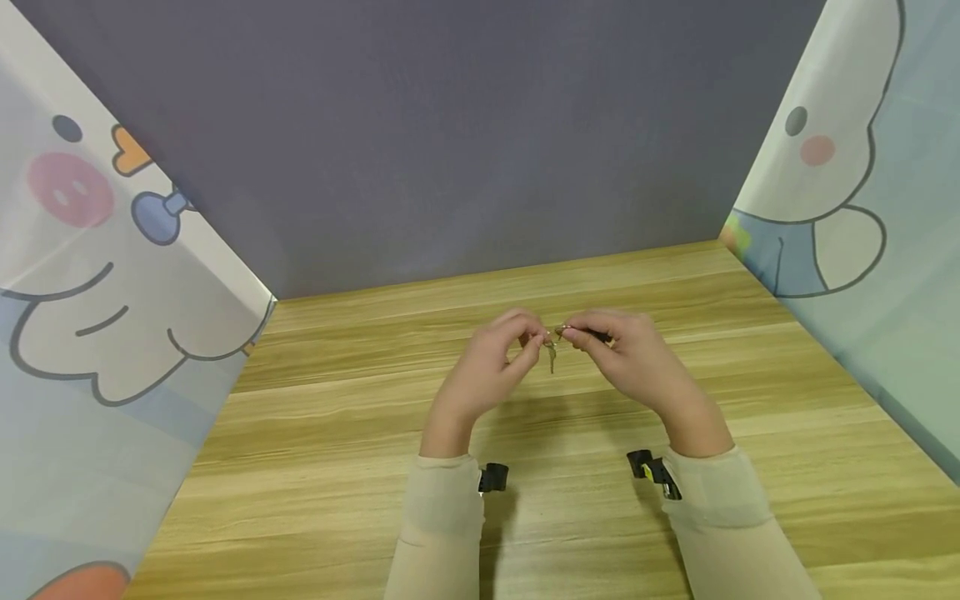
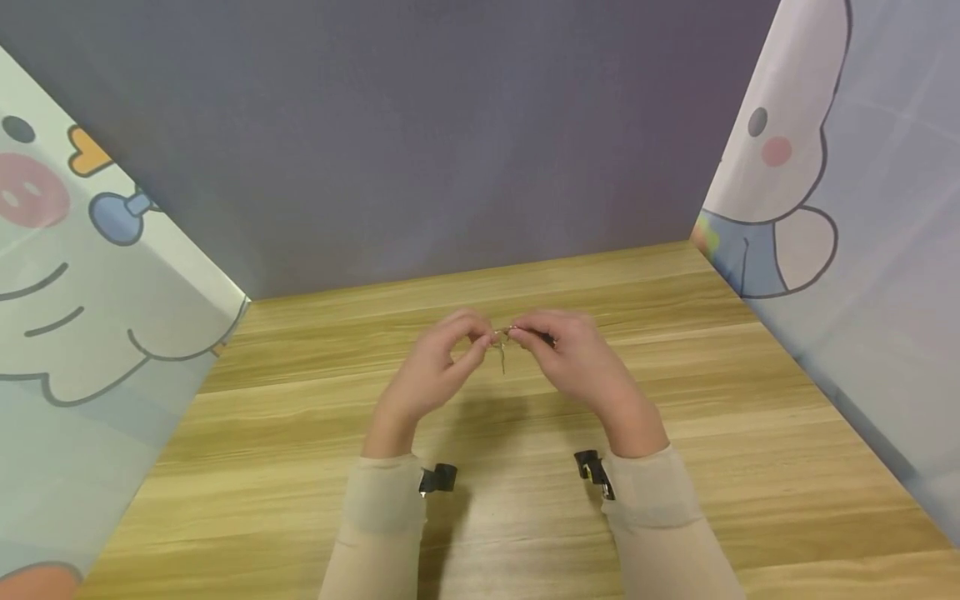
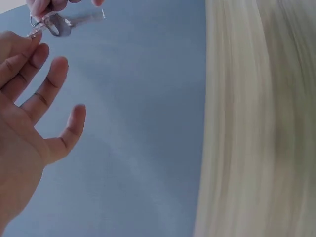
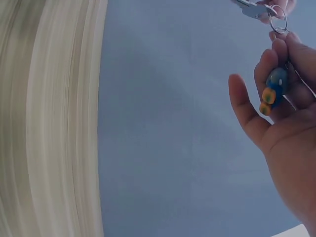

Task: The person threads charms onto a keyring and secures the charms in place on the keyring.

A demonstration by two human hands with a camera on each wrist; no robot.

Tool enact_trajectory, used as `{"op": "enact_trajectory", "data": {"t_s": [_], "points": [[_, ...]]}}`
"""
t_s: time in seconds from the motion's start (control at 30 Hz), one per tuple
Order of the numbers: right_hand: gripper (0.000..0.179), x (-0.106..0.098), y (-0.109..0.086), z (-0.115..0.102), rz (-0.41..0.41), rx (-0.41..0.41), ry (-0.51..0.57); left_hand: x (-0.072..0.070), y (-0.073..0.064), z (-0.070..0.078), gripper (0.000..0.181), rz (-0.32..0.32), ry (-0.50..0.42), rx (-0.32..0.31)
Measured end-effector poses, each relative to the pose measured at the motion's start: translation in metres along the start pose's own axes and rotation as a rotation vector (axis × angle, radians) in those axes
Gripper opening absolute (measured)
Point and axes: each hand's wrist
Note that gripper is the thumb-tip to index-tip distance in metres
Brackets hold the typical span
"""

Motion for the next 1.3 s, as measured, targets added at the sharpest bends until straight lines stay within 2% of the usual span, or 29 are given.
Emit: {"op": "enact_trajectory", "data": {"t_s": [0.07, 0.2, 0.3, 0.43, 0.6, 0.7, 0.9, 1.0, 1.13, 1.3], "points": [[0.014, -0.001, 0.001, 0.002, 0.008, -0.063, -0.032, -0.001, 0.001, 0.002, 0.015, 0.000, 0.118, 0.054], [0.023, -0.002, 0.002, 0.006, 0.005, -0.151, -0.059, -0.002, 0.002, 0.008, 0.015, 0.009, 0.271, 0.095], [0.027, -0.004, 0.003, 0.006, -0.010, -0.176, -0.058, -0.002, 0.001, 0.012, 0.015, -0.002, 0.328, 0.073], [0.024, -0.005, 0.003, 0.004, -0.034, -0.197, -0.050, -0.003, 0.002, 0.015, 0.016, -0.026, 0.383, 0.043], [0.020, -0.005, 0.004, 0.002, -0.051, -0.194, -0.072, -0.002, 0.002, 0.017, 0.015, -0.026, 0.448, 0.041], [0.016, -0.005, 0.006, 0.000, -0.058, -0.156, -0.085, -0.002, 0.003, 0.018, 0.015, -0.022, 0.445, 0.042], [0.011, -0.005, 0.006, -0.005, -0.035, -0.060, -0.109, 0.000, 0.004, 0.013, 0.017, -0.022, 0.256, 0.016], [0.011, -0.004, 0.005, -0.007, -0.015, -0.036, -0.096, 0.001, 0.003, 0.010, 0.014, 0.009, 0.230, -0.010], [0.011, -0.003, 0.004, -0.007, -0.012, -0.041, -0.048, 0.003, 0.002, 0.008, 0.010, 0.059, 0.226, -0.014], [0.014, -0.002, 0.003, -0.007, -0.029, -0.057, 0.024, 0.005, 0.002, 0.007, 0.008, 0.102, 0.182, 0.013]]}}
Point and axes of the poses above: each hand's wrist, its own y-axis towards the middle knuckle, its own x-axis out of the palm, z = x × y, and after that the axes turned 3 degrees about y, right-handed
